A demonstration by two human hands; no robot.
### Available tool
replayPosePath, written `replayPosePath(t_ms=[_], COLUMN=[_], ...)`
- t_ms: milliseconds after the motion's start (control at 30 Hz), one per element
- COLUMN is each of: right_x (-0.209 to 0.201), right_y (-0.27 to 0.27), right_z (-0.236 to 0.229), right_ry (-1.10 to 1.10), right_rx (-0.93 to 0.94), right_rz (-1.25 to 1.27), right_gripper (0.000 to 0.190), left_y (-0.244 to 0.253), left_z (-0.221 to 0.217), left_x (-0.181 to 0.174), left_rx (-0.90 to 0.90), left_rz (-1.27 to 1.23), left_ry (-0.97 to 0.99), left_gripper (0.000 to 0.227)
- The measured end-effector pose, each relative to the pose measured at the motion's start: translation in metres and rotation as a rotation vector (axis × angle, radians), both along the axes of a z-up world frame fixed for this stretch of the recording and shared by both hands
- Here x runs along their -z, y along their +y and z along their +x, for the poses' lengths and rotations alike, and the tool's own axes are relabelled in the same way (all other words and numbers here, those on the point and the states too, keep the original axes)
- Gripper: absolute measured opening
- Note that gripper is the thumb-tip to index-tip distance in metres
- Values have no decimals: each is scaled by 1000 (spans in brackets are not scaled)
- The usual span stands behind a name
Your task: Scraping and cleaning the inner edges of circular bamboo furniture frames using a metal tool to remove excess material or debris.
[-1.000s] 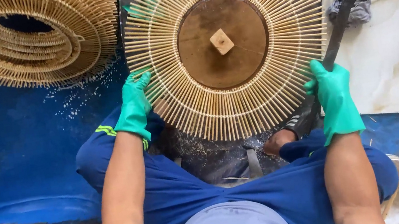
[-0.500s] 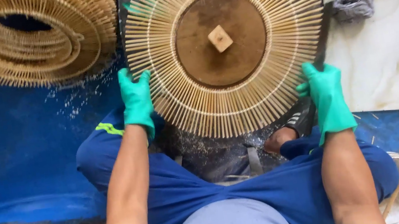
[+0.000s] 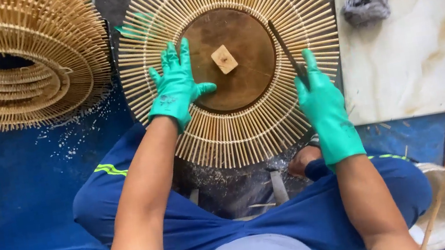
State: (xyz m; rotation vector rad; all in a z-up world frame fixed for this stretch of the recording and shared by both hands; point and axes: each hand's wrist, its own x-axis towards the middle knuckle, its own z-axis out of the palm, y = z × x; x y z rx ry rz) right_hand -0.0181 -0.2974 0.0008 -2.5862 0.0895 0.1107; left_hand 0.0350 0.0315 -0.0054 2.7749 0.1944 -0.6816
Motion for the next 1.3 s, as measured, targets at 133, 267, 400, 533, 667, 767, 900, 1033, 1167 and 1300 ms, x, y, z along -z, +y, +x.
replayPosePath(t_ms=[133,267,400,533,667,767,900,1033,1167,1300], right_x=[25,38,-31,-73,-64,-48,-9,-20,-13,-43], right_y=[-5,-7,-8,-7,-7,-2,0,8,-2,-16], right_z=[0,-24,-42,-57,-47,-43,-44,-57,-72,-116], right_ry=[97,244,409,551,344,309,329,441,479,394], right_rx=[-41,-30,130,277,217,191,216,279,353,477], right_rz=[-92,-176,109,444,362,322,384,438,660,1165], right_gripper=[64,68,63,60,56,58,58,56,56,55], left_y=[6,13,15,2,-42,-55,-41,-24,-7,18], left_z=[13,31,63,13,-58,-74,-67,-58,-32,-45], left_x=[2,-2,-13,63,20,3,8,13,7,112], left_rx=[25,157,384,298,-5,-56,-4,76,209,271], left_rz=[-19,-37,46,82,-59,-59,-42,-20,43,113], left_ry=[-26,-11,-61,-105,-156,-67,-75,-63,-84,-150], left_gripper=[140,137,130,124,127,136,138,136,132,102])
